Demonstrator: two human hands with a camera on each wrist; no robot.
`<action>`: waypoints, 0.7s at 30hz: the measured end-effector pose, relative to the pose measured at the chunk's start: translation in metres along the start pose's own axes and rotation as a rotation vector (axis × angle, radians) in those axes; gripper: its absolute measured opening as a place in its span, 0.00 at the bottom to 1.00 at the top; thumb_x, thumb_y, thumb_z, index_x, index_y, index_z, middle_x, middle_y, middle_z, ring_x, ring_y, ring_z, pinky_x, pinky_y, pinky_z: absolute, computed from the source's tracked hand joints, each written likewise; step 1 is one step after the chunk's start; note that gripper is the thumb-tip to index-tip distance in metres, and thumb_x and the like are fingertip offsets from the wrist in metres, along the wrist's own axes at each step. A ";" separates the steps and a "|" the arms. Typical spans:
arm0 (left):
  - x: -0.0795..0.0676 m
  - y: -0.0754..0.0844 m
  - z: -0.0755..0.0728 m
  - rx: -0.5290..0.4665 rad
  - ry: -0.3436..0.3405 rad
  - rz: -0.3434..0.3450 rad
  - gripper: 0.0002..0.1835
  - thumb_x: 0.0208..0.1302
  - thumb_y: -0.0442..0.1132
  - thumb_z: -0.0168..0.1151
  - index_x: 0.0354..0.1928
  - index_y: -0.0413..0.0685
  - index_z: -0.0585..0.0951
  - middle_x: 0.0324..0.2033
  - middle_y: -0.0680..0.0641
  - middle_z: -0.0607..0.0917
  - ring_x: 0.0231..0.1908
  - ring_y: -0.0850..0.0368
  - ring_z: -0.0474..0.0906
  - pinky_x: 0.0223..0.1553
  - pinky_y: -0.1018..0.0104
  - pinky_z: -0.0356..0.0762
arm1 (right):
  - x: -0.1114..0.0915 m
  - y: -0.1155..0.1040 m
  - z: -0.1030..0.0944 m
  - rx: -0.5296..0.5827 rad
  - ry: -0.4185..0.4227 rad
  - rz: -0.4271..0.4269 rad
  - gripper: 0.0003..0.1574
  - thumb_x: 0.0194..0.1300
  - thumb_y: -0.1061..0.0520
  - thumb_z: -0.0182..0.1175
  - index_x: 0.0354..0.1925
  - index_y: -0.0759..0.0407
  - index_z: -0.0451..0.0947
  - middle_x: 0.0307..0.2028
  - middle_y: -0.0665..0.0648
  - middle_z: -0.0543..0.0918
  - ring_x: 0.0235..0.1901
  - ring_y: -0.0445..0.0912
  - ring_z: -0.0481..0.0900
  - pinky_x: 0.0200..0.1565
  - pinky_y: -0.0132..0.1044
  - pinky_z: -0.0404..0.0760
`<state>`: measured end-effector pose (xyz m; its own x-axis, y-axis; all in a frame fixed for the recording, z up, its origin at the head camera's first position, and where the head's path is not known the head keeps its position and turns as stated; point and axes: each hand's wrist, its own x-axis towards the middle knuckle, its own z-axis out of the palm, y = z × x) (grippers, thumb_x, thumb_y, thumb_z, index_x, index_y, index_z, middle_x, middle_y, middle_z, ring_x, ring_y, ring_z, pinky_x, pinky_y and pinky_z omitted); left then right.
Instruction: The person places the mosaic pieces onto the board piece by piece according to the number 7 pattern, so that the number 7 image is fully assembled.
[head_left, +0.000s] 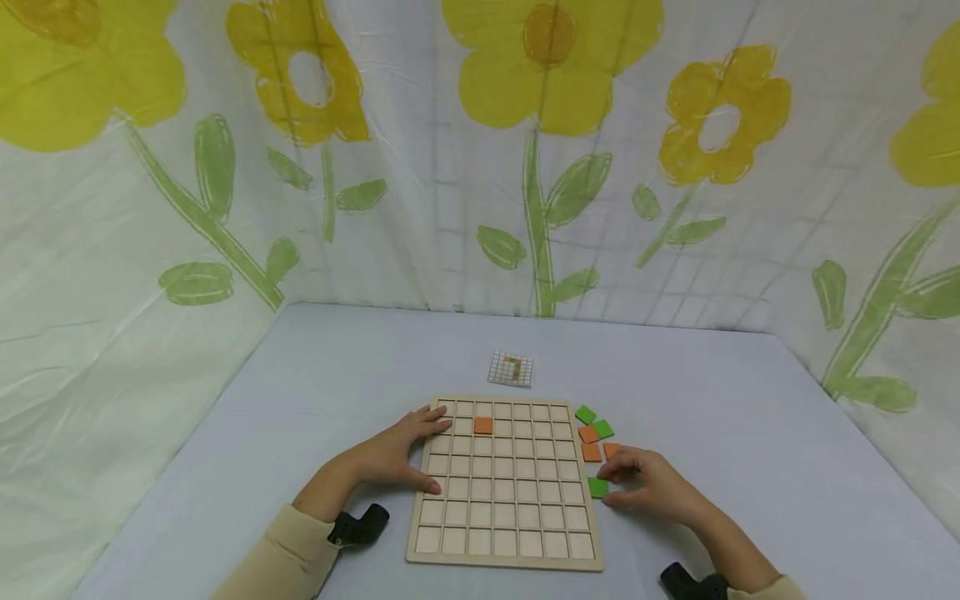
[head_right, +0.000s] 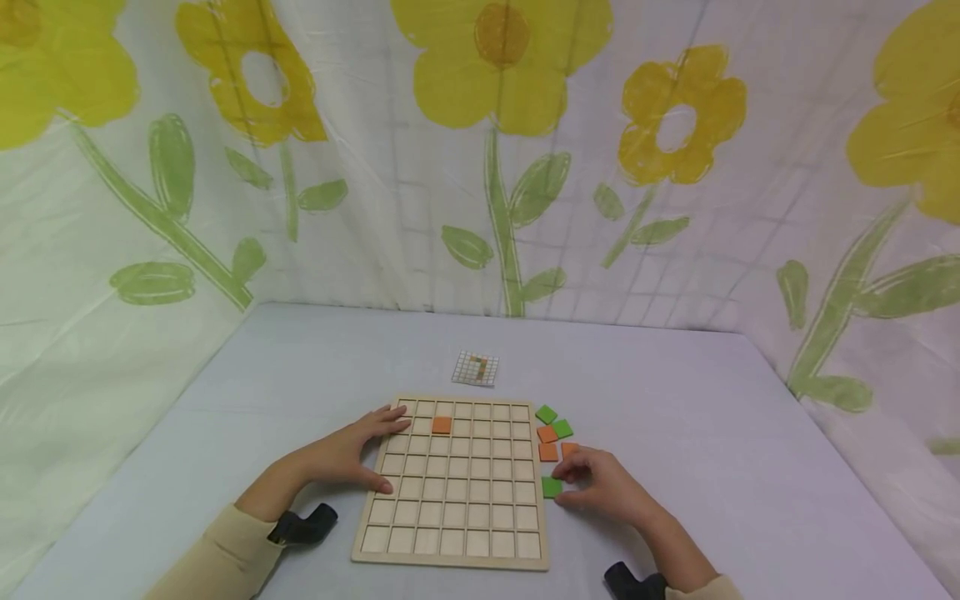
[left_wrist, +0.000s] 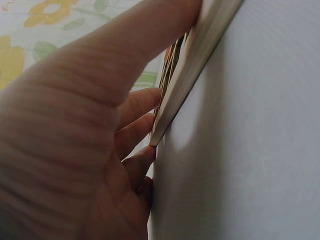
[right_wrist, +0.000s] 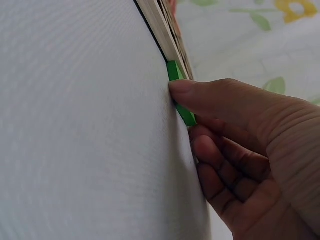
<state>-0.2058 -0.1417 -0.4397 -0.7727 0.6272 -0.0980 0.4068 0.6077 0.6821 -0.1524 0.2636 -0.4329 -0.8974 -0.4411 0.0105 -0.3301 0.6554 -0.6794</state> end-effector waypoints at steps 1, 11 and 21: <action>0.000 0.000 0.000 -0.001 0.000 0.001 0.51 0.43 0.58 0.73 0.69 0.52 0.61 0.73 0.50 0.50 0.73 0.42 0.37 0.66 0.34 0.45 | 0.000 0.000 0.000 0.000 0.001 0.001 0.17 0.49 0.53 0.71 0.37 0.58 0.81 0.38 0.51 0.80 0.34 0.31 0.73 0.38 0.27 0.77; 0.000 0.002 0.000 -0.012 -0.002 0.001 0.51 0.43 0.57 0.73 0.69 0.51 0.62 0.73 0.50 0.50 0.73 0.42 0.37 0.66 0.34 0.45 | 0.001 -0.004 -0.004 0.000 -0.003 0.000 0.14 0.49 0.56 0.71 0.34 0.57 0.80 0.33 0.49 0.80 0.32 0.33 0.74 0.36 0.28 0.77; -0.001 0.003 -0.002 -0.013 -0.001 0.004 0.51 0.42 0.56 0.74 0.69 0.51 0.62 0.73 0.49 0.51 0.73 0.42 0.38 0.66 0.35 0.45 | 0.009 -0.012 -0.015 -0.009 0.013 -0.051 0.14 0.50 0.56 0.71 0.36 0.58 0.80 0.35 0.52 0.83 0.34 0.37 0.76 0.39 0.31 0.78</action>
<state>-0.2046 -0.1412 -0.4364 -0.7706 0.6301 -0.0957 0.4035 0.5985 0.6920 -0.1605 0.2606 -0.4137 -0.8829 -0.4663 0.0543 -0.3781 0.6378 -0.6710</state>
